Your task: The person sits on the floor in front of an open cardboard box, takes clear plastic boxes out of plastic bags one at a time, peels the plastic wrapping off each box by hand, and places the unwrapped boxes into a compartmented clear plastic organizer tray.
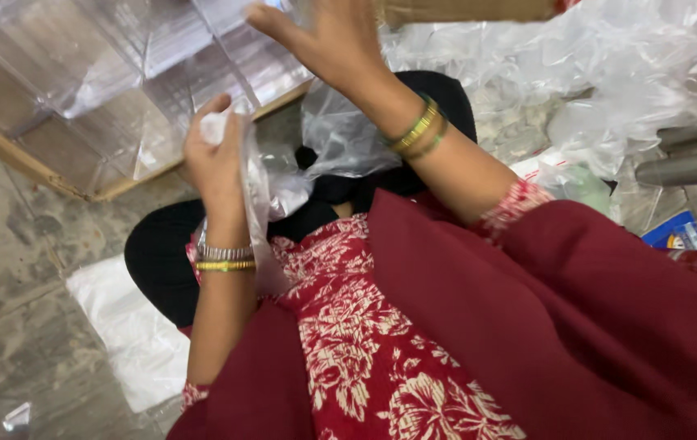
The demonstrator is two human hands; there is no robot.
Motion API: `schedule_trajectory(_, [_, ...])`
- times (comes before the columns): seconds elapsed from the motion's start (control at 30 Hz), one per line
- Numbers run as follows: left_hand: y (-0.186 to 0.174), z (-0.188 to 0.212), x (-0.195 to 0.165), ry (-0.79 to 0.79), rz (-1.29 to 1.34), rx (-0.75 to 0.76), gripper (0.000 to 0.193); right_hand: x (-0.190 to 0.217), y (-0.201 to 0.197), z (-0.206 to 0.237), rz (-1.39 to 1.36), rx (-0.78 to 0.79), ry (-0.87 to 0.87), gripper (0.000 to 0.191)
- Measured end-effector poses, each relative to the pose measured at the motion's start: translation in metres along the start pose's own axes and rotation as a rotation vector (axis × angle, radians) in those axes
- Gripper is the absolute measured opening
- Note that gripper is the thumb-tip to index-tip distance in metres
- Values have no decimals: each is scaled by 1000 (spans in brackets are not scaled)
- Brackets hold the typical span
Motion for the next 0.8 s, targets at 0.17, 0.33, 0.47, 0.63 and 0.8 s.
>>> schedule_trajectory(0.17, [11, 29, 57, -472, -56, -53, 26, 7, -21, 110, 424, 18, -187, 110])
schedule_trajectory(0.33, [22, 41, 69, -447, -140, 38, 26, 20, -7, 127, 390, 374, -35, 111])
schedule_trajectory(0.47, [15, 36, 56, -293, -54, 75, 22, 9, -19, 120, 286, 511, 136, 106])
schedule_trajectory(0.63, [3, 41, 46, -435, 16, -14, 15, -71, -95, 136, 183, 136, 258, 105])
schedule_trajectory(0.8, [28, 37, 21, -502, 295, -27, 16, -203, -169, 151, 673, -35, 604, 122])
Point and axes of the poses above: each hand's wrist, its own z-axis away from the middle knuckle, its own y-axis out of the palm, x = y × z, the point moved 7 cm from there along -z, towards the middle knuckle, and after that the axes turned 13 degrees about z, right-handed, at the moved point
